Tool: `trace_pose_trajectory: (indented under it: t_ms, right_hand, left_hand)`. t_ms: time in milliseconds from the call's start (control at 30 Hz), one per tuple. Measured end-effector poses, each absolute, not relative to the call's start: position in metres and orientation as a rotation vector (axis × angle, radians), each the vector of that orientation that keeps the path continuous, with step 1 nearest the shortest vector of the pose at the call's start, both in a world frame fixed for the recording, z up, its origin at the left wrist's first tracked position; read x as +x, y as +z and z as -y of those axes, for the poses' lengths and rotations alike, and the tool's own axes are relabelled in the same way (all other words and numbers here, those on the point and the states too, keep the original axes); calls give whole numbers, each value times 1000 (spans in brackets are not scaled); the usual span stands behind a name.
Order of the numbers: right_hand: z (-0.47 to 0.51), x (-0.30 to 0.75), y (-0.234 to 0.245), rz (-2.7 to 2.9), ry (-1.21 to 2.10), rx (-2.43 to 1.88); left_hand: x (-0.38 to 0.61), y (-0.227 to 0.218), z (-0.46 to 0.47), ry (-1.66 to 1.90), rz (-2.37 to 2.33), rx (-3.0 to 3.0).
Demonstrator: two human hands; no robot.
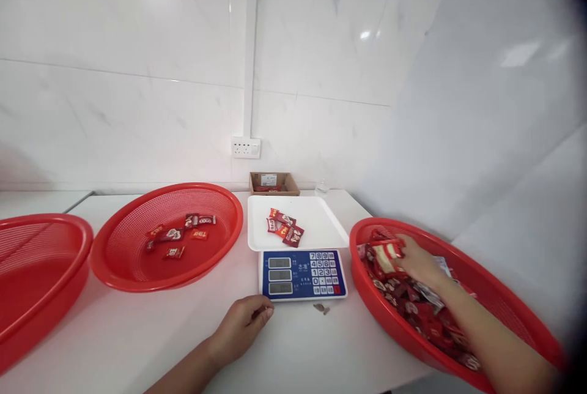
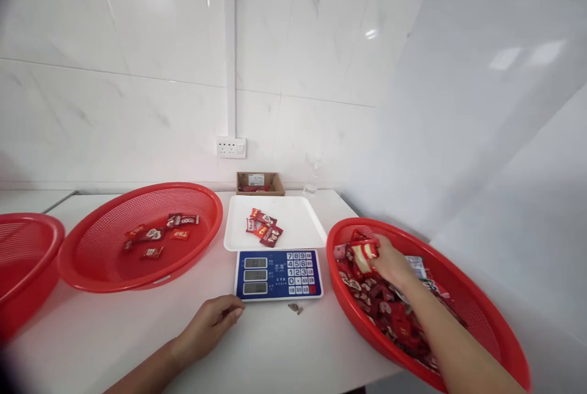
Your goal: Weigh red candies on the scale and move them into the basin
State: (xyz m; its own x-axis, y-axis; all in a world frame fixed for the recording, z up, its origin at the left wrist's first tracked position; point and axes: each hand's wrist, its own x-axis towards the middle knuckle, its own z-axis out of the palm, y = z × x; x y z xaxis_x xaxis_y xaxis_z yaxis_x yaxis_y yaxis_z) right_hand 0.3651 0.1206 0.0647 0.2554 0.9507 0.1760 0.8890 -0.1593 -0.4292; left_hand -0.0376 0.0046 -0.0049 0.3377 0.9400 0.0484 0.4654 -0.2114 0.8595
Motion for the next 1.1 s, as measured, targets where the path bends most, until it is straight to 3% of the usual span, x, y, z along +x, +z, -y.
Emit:
trace_pose_trajectory:
  t_ms: [200, 333, 467, 733, 1000, 1100]
  right_hand:
    - [-129, 312, 123, 1603, 19, -1997]
    - [-144, 245, 132, 1755, -79, -1741]
    - [-156, 189, 114, 1979, -172, -1578]
    - [-84, 167, 85, 2049, 80, -1133]
    - [0, 184, -17, 1916, 670, -1352]
    - [13, 174, -36, 1952, 737, -1369]
  left_hand:
    - [-37, -5, -3, 782, -1244, 1842]
    - [-38, -2, -2, 784, -1251, 1862]
    - [-40, -3, -2, 792, -1270, 1858]
    - [-41, -5, -2, 804, -1260, 1898]
    - [-39, -10, -4, 808, -1232, 1901]
    - [-39, -12, -4, 822, -1218, 1890]
